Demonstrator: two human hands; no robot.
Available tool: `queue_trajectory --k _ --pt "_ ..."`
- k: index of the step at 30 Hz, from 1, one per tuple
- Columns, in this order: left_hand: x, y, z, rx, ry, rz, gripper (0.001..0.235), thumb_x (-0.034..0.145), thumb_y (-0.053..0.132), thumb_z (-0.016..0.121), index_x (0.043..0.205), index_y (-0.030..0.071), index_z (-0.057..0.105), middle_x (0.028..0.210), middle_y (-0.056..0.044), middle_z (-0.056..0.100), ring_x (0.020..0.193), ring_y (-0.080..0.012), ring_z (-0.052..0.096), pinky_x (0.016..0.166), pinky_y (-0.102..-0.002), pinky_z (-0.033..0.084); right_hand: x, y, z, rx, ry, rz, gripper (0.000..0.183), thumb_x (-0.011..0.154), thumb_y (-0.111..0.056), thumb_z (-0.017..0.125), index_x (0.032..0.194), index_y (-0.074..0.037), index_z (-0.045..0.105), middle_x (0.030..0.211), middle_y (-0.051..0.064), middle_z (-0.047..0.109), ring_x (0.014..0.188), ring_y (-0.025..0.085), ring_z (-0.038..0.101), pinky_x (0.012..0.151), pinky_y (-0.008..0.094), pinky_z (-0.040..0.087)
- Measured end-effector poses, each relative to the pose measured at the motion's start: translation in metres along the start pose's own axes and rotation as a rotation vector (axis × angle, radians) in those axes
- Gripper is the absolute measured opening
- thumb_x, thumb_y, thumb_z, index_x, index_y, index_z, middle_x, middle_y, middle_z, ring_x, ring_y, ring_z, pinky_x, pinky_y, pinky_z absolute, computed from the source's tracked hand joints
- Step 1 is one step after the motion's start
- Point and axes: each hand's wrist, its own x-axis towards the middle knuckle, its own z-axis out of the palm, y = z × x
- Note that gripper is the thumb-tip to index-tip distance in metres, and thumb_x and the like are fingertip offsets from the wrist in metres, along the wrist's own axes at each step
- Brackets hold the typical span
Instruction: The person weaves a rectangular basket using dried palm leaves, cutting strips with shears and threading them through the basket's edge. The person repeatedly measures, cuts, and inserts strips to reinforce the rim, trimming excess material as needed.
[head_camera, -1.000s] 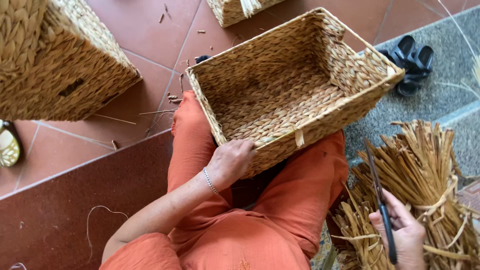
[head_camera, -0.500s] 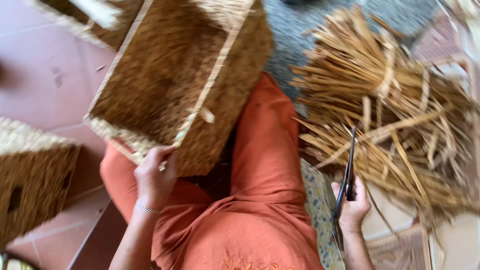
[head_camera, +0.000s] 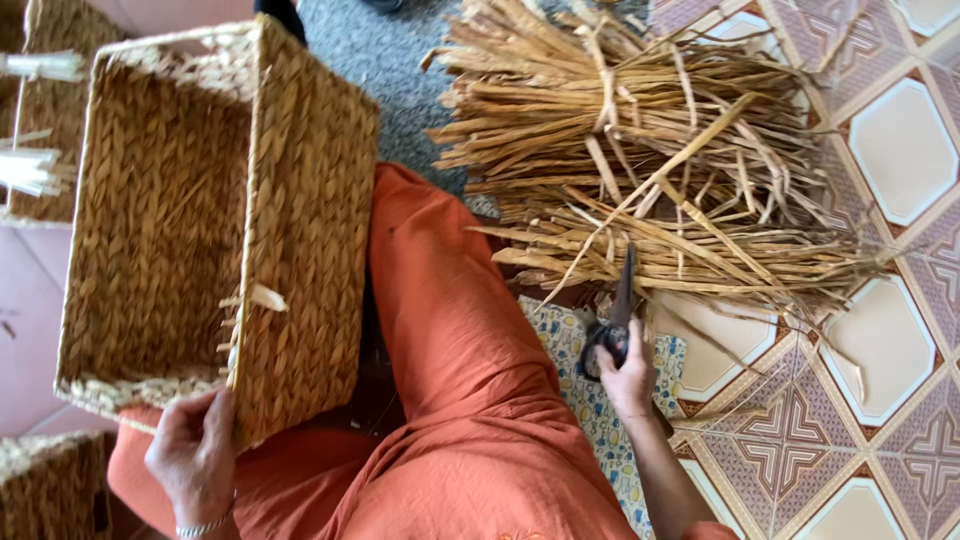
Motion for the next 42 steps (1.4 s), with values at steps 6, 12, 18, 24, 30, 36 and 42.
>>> queue_trajectory --k 6,12,18,24,30,36,42 --pt "0.004 -0.043 0.001 -0.039 0.062 -0.021 0.013 0.108 0.004 0.074 0.111 -0.007 0.068 0.097 -0.01 0.071 0.087 -0.0084 0.065 0.087 -0.022 0.054 0.073 -0.029 -0.05 -0.308 -0.227 0.078 0.032 0.107 -0.04 0.06 0.112 -0.012 0.076 0.079 0.006 0.075 0.054 0.015 0.062 0.043 0.025 0.042" --pt "0.018 -0.085 -0.005 -0.095 0.037 0.081 0.015 0.108 0.005 0.073 0.111 -0.007 0.065 0.098 -0.013 0.07 0.087 -0.0103 0.066 0.085 -0.022 0.055 0.21 -0.077 -0.032 0.739 0.006 0.321 0.037 0.095 -0.018 0.066 0.128 -0.005 0.059 0.095 0.003 0.07 0.059 0.01 0.072 0.044 0.02 0.057" --pt "0.039 -0.022 0.01 0.173 0.028 0.002 0.015 0.102 0.004 0.07 0.115 0.001 0.063 0.098 -0.014 0.07 0.091 -0.0178 0.068 0.084 -0.029 0.056 0.238 -0.113 -0.006 0.987 0.094 0.268 0.02 0.095 -0.012 0.07 0.11 0.002 0.07 0.081 0.011 0.074 0.058 0.009 0.063 0.046 0.021 0.05" --pt "-0.007 0.112 0.059 0.316 0.001 0.55 0.021 0.088 0.0 0.076 0.107 0.006 0.072 0.107 -0.011 0.072 0.102 -0.0253 0.068 0.094 -0.037 0.054 0.138 -0.191 -0.023 0.875 -0.319 -0.157 0.011 0.097 -0.013 0.072 0.102 -0.004 0.076 0.077 0.006 0.074 0.062 0.009 0.063 0.055 0.023 0.05" --pt "-0.002 0.149 0.147 -0.317 -0.7 0.063 0.041 0.102 0.022 0.062 0.138 0.002 0.058 0.122 -0.007 0.07 0.113 -0.0149 0.063 0.098 -0.03 0.051 0.05 -0.282 -0.058 0.45 -0.17 -0.97 0.012 0.084 -0.008 0.084 0.092 -0.005 0.076 0.081 0.004 0.072 0.075 0.018 0.063 0.066 0.032 0.052" --pt "0.01 0.123 0.162 -0.868 -0.472 -0.191 0.025 0.108 0.013 0.066 0.127 -0.003 0.065 0.102 -0.004 0.064 0.088 -0.01 0.059 0.078 -0.026 0.052 0.031 -0.305 -0.062 0.236 0.017 -1.196 0.017 0.08 -0.004 0.089 0.089 -0.006 0.075 0.079 0.003 0.069 0.077 0.021 0.06 0.068 0.034 0.05" --pt "0.012 0.102 0.149 -0.968 -0.349 -0.264 0.025 0.103 0.011 0.062 0.124 -0.001 0.064 0.096 -0.01 0.073 0.084 -0.0162 0.072 0.081 -0.031 0.062 0.04 -0.288 -0.067 0.33 -0.053 -1.078 0.021 0.078 -0.01 0.09 0.091 -0.007 0.074 0.083 0.002 0.069 0.08 0.021 0.059 0.072 0.034 0.049"
